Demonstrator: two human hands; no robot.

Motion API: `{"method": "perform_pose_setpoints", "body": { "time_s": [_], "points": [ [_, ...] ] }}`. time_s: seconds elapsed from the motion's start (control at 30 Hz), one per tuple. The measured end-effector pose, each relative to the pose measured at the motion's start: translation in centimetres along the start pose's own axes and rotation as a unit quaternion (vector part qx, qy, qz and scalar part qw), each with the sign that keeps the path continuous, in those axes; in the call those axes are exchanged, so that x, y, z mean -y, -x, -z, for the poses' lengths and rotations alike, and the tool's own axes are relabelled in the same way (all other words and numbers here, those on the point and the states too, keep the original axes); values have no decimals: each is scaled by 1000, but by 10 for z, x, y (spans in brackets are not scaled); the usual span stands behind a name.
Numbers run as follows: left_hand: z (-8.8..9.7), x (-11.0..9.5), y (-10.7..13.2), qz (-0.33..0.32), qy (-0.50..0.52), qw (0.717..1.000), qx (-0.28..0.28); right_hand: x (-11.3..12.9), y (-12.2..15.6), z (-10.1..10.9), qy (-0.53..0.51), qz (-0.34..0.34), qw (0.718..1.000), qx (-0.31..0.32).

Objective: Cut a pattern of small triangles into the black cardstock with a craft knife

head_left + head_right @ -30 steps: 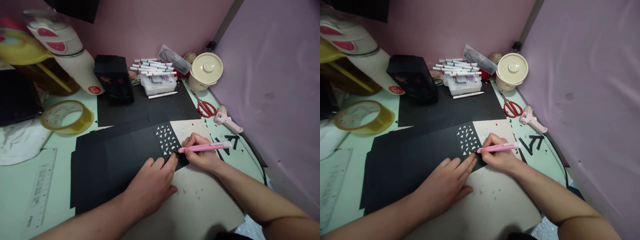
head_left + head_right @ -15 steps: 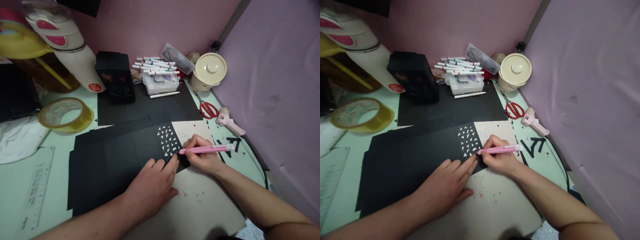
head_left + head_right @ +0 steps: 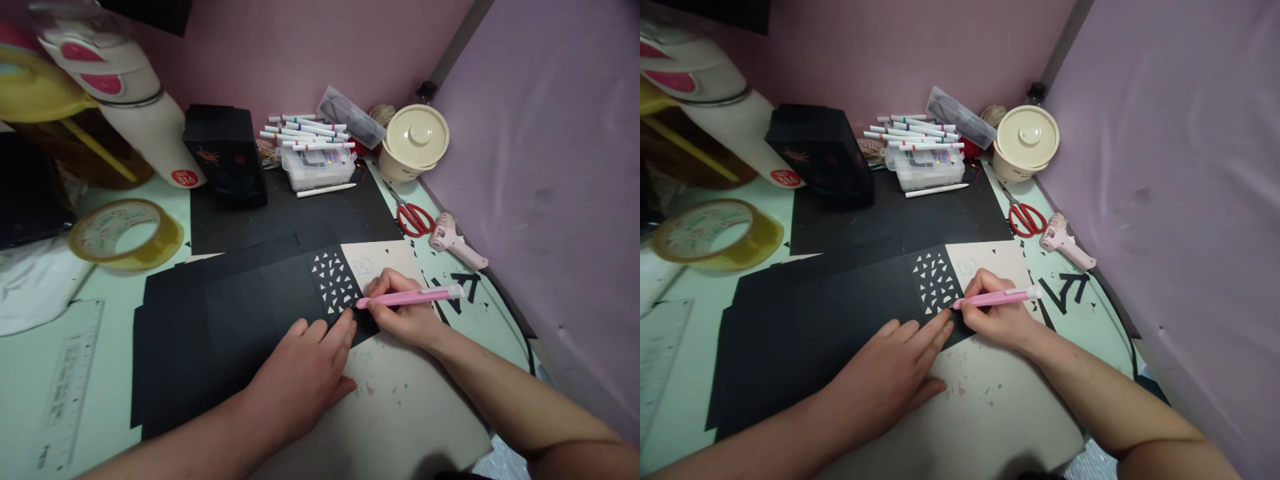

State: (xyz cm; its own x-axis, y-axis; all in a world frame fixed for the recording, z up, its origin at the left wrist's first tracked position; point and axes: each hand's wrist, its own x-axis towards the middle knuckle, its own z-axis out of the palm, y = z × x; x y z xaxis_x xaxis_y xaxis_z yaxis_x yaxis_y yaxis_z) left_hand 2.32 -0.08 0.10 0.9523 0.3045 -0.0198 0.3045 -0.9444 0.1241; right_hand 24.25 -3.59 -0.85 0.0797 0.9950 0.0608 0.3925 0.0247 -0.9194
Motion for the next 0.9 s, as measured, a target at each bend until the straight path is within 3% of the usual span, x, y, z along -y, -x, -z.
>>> {"method": "perform_pose_setpoints", "body": {
  "time_s": [0.9],
  "points": [
    [3,3,0,1,14,1000,6,2,-4,-3,-38,0,999,-16]
  ]
}}
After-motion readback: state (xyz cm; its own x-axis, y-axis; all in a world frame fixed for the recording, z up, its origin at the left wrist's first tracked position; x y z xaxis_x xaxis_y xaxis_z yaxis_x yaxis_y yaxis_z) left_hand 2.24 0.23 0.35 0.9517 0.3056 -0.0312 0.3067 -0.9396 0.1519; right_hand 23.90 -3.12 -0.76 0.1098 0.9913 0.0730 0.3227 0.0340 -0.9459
